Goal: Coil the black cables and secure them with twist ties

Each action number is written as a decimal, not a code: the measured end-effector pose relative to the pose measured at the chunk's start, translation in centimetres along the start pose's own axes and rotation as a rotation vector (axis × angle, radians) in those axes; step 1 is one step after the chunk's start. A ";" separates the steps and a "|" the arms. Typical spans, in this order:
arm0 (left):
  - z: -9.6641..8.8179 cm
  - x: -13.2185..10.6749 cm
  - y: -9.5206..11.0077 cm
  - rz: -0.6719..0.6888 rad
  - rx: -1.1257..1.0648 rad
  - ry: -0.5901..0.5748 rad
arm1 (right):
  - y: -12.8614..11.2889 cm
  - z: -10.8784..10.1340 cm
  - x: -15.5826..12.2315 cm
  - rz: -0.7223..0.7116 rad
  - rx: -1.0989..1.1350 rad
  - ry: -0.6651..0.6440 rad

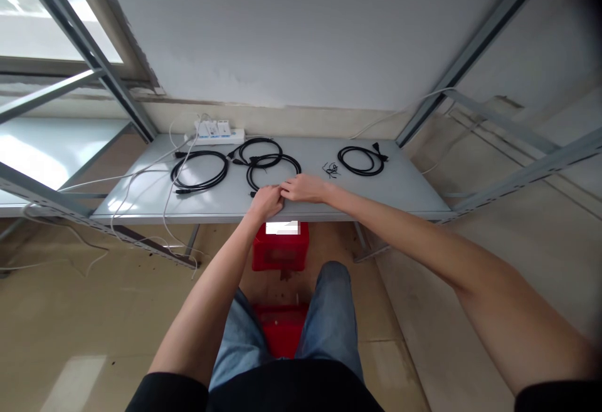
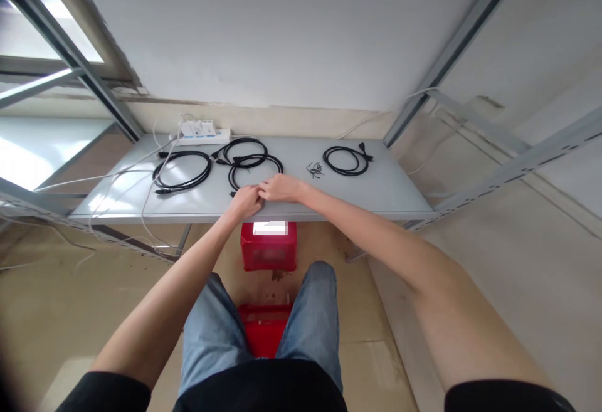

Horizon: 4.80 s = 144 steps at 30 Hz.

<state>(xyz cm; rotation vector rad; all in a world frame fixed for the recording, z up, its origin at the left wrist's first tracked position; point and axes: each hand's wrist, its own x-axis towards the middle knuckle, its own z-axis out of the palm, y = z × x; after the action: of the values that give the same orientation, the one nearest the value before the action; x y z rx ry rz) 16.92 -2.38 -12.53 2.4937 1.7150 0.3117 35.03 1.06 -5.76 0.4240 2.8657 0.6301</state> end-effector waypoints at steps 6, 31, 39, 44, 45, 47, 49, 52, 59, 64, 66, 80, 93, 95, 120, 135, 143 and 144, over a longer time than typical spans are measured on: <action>-0.1 0.0 0.0 0.000 -0.037 -0.017 | 0.6 0.3 -0.3 -0.100 -0.028 0.026; -0.3 -0.1 0.2 -0.017 -0.051 -0.002 | -2.4 -0.3 0.4 0.244 0.010 0.009; -0.3 -0.1 0.0 -0.005 -0.035 -0.006 | -2.4 -0.4 -0.5 0.110 0.000 0.097; -0.4 -0.2 0.1 -0.002 -0.038 0.004 | -2.1 0.0 -0.7 0.131 0.028 0.099; -0.5 -0.2 0.2 -0.007 -0.039 0.001 | -2.1 0.0 -0.6 0.128 0.016 0.084; -0.6 -0.2 0.2 -0.014 -0.041 -0.005 | -2.1 -0.1 -0.6 0.129 0.000 0.055; -0.6 -0.2 0.3 -0.014 -0.044 -0.008 | -2.2 -0.2 -0.5 0.161 0.018 0.034; -0.7 -0.2 0.3 -0.002 -0.043 -0.004 | -2.6 -0.2 -0.5 0.281 0.100 0.011; -0.9 -0.4 0.4 0.028 -0.049 0.013 | -3.7 0.6 0.0 0.819 0.485 0.106; -0.8 -0.4 0.2 0.033 -0.048 0.009 | -4.2 1.0 0.6 1.170 0.923 0.220; -0.8 -0.4 0.2 0.032 -0.048 0.007 | -4.2 0.9 0.8 1.274 1.204 0.263; -0.7 -0.2 0.2 0.024 -0.013 -0.005 | -4.0 0.8 1.2 1.401 2.151 0.376; -0.7 -0.2 0.2 0.026 -0.014 -0.007 | -2.8 5.2 -0.6 0.893 2.001 0.437; -0.7 -0.2 0.3 0.024 -0.004 -0.005 | -2.9 5.5 -0.4 0.874 1.970 0.454; -0.7 -0.2 0.4 0.000 -0.026 0.006 | -2.9 2.2 -1.7 0.336 0.080 0.087; -0.3 0.0 0.2 -0.011 -0.045 0.005 | -1.2 1.0 -0.9 0.124 -0.014 0.094; -0.4 -0.1 0.2 -0.025 -0.035 -0.001 | -1.7 1.4 -1.0 0.135 -0.015 0.140; -0.4 -0.1 0.2 -0.027 -0.035 -0.005 | -1.7 1.4 -1.1 0.134 -0.019 0.144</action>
<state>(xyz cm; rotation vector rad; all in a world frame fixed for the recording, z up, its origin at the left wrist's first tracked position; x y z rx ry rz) 16.99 -2.56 -12.09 2.4420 1.7247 0.3300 35.94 -0.24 -7.67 0.5952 2.9825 0.7382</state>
